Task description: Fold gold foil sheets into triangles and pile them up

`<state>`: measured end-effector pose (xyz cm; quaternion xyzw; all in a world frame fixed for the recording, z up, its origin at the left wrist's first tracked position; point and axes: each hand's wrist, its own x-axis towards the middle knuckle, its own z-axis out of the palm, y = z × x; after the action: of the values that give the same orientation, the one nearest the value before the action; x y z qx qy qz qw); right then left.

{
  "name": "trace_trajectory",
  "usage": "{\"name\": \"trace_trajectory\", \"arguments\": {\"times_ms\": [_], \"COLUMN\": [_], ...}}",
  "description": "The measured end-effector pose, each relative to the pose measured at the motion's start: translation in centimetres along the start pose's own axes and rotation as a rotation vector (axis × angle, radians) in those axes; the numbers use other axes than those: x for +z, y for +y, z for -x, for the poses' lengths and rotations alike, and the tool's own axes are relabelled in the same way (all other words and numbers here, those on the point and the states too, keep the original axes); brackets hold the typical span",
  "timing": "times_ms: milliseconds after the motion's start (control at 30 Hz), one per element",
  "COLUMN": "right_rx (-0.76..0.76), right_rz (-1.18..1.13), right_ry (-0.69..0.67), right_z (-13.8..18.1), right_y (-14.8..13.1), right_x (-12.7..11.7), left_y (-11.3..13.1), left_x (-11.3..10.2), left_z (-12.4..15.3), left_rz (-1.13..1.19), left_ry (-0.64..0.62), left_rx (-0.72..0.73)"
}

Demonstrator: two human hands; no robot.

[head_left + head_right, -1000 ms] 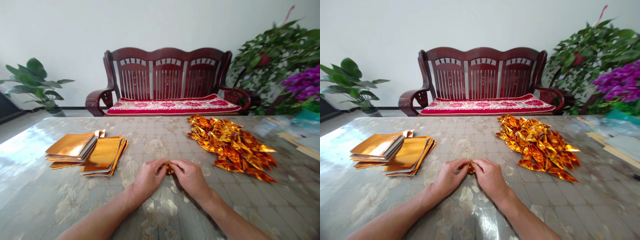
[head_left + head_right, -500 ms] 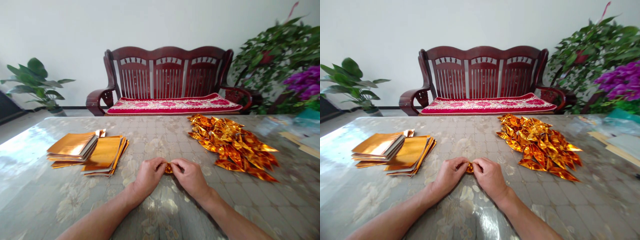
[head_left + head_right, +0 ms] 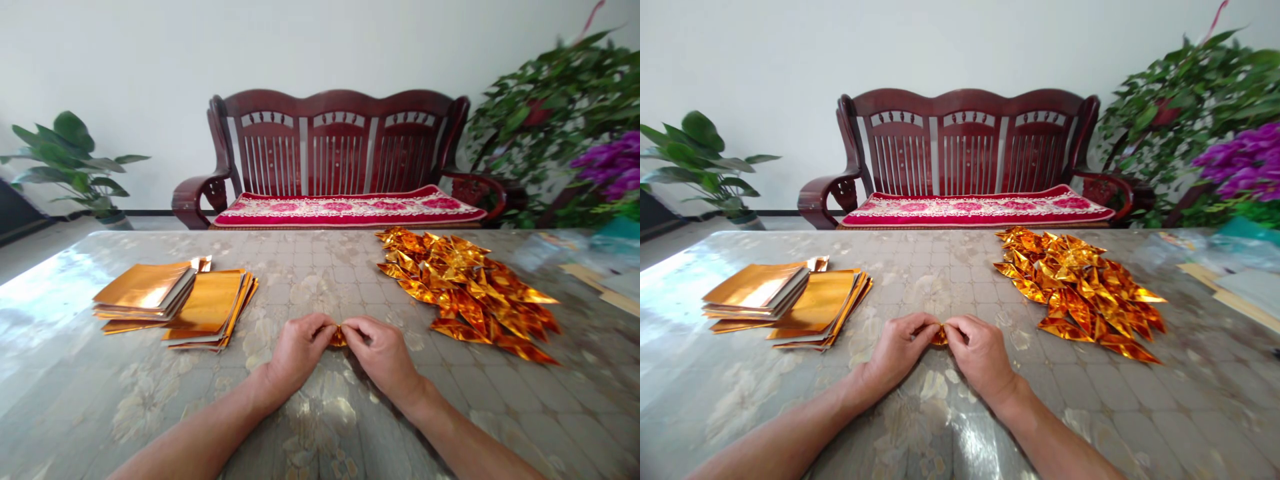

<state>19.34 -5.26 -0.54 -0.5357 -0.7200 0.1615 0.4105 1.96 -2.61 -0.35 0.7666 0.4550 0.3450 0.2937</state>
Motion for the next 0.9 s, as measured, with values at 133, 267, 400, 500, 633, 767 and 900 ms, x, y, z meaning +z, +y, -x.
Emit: {"name": "trace_trajectory", "arguments": {"times_ms": [133,267,400,500,633,767,900], "right_rx": [0.005,-0.005,-0.022,-0.037,-0.051,-0.067,-0.076], "right_rz": [-0.044,-0.045,-0.035,-0.057,-0.054,-0.016,0.021], "right_ry": [-0.011,-0.043,-0.082,-0.116,-0.127,-0.1,-0.064], "right_z": [-0.08,-0.25,-0.31,-0.34,-0.39,-0.25,-0.08], "right_y": [0.39,0.6,0.59,0.5,0.36,0.29,0.22], "right_x": [0.08,0.1,-0.07,-0.32,-0.47,-0.21,0.16], "left_y": [0.08,0.05,0.05,0.05,-0.09,-0.3,-0.37], "left_x": [0.08,0.16,0.21,0.19,0.18,0.26,0.29], "left_z": [0.04,0.07,0.08,0.12,0.19,0.24,0.24], "left_rz": [-0.02,-0.01,-0.008,-0.008,-0.017,-0.057,-0.086], "left_ry": [0.006,-0.009,-0.03,-0.036,-0.041,-0.042,-0.036], "left_rx": [-0.031,-0.034,-0.008,0.005,0.014,0.042,0.052]}}
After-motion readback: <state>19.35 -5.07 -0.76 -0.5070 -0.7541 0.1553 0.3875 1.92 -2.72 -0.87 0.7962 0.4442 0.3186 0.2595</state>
